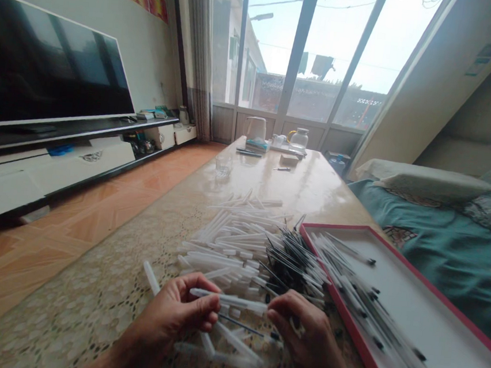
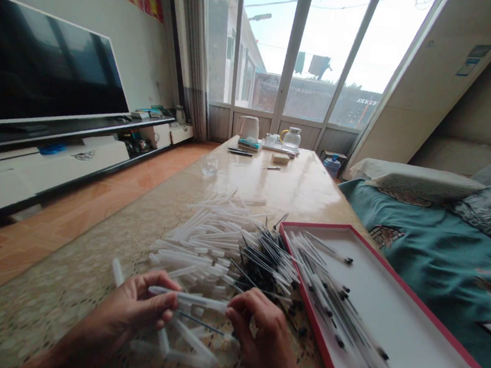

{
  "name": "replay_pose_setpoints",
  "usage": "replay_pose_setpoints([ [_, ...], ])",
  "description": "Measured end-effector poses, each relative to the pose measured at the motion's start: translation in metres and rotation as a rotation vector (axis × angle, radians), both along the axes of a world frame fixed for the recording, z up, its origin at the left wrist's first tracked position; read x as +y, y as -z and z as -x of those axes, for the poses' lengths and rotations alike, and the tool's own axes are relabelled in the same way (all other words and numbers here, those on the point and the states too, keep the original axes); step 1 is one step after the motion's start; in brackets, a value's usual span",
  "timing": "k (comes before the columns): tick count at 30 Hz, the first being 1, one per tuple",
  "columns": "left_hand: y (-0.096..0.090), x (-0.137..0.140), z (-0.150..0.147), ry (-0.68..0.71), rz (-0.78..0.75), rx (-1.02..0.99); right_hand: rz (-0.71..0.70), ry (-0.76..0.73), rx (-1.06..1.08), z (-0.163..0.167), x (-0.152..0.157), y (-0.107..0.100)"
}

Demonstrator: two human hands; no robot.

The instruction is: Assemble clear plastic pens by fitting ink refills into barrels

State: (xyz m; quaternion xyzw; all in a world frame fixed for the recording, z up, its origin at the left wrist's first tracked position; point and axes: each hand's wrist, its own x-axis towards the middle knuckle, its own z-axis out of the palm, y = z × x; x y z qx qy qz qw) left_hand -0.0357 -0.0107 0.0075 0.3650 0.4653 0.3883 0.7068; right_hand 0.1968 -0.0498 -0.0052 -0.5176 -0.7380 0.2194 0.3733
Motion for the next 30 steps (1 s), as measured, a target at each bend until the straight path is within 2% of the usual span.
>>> replay_pose_setpoints([
  [4, -0.001, 0.002, 0.004, -0.106, -0.006, -0.084, -0.005, 0.069, -0.016, -0.015, 0.001, -0.009],
  [8, -0.005, 0.005, 0.011, -0.310, 0.026, -0.166, -0.053, 0.283, -0.003, -0.038, 0.003, -0.019],
  [10, -0.007, 0.006, 0.012, -0.353, 0.029, -0.172, -0.079, 0.377, -0.001, -0.046, 0.005, -0.020],
  [17, -0.008, 0.005, 0.008, -0.194, -0.071, 0.009, -0.080, 0.623, -0.080, -0.057, 0.015, -0.011],
  [22, -0.012, 0.004, 0.005, -0.216, -0.145, 0.070, -0.049, 0.743, -0.307, -0.083, 0.016, -0.024],
  [26, -0.013, 0.003, 0.003, -0.226, -0.168, 0.103, 0.061, 0.668, -0.514, -0.103, 0.015, -0.024],
  [30, -0.011, 0.003, 0.003, -0.213, -0.173, 0.122, 0.146, 0.625, -0.569, -0.110, 0.018, -0.015],
])
